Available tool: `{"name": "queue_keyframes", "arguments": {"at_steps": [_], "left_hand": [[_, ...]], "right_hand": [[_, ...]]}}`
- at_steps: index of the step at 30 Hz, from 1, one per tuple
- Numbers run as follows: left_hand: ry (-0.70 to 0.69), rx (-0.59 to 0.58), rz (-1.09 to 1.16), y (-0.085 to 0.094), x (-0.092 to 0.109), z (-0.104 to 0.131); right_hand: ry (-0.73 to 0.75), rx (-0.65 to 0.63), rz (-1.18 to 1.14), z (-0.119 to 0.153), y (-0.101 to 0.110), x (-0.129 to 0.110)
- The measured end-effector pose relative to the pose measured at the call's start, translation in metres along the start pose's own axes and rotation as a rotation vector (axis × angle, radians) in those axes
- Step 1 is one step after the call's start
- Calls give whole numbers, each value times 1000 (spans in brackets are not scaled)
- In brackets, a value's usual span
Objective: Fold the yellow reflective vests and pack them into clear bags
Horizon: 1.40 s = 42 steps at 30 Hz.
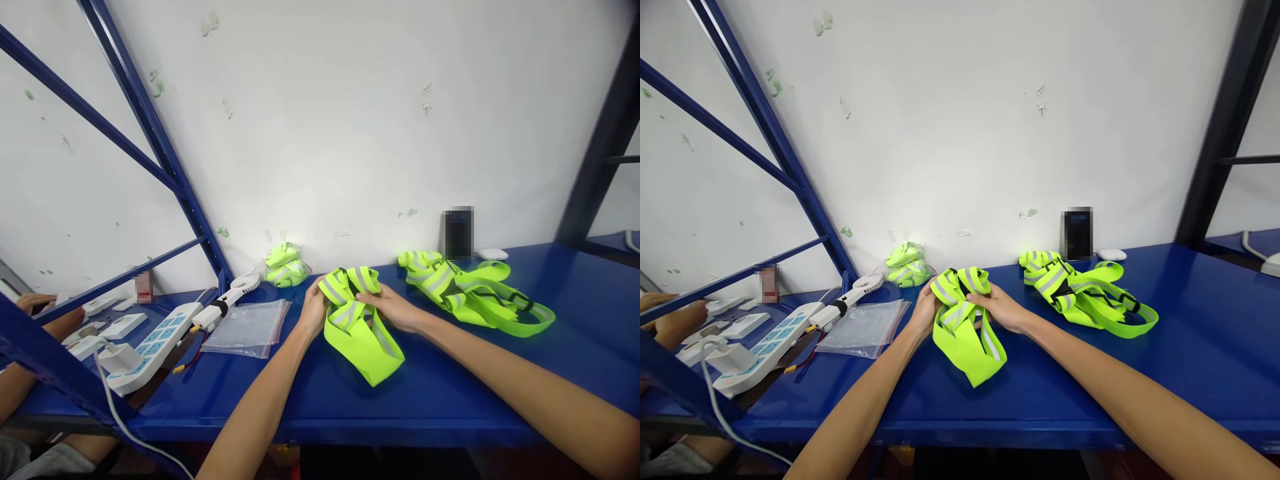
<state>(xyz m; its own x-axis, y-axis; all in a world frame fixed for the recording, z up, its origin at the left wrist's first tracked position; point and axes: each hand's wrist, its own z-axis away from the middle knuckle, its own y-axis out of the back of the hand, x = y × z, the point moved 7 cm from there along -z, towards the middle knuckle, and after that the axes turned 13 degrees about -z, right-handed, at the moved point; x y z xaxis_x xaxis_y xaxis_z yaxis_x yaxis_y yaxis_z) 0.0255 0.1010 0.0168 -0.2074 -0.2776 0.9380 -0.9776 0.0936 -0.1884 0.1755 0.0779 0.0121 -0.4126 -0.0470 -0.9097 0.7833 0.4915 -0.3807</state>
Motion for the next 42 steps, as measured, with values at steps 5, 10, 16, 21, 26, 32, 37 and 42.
{"name": "queue_keyframes", "arguments": {"at_steps": [5, 10, 16, 21, 26, 32, 37, 42], "left_hand": [[179, -98, 168, -24, -7, 11], [143, -156, 96, -29, -11, 18], [27, -183, -88, -25, -17, 13], [33, -102, -101, -11, -20, 2], [-80, -28, -171, -4, -10, -4], [-53, -41, -172, -9, -4, 2], [33, 36, -160, -7, -20, 2], [244, -104, 19, -29, -30, 11]], "right_hand": [[133, 57, 182, -2, 5, -7], [254, 109, 223, -7, 14, -13], [38, 196, 73, -7, 21, 0], [-149, 124, -262, 2, 3, -2], [-115, 45, -450, 5, -7, -11], [-40, 45, -289, 2, 0, -10], [62, 112, -109, 2, 6, -16], [204, 233, 10, 5, 9, -36]]}}
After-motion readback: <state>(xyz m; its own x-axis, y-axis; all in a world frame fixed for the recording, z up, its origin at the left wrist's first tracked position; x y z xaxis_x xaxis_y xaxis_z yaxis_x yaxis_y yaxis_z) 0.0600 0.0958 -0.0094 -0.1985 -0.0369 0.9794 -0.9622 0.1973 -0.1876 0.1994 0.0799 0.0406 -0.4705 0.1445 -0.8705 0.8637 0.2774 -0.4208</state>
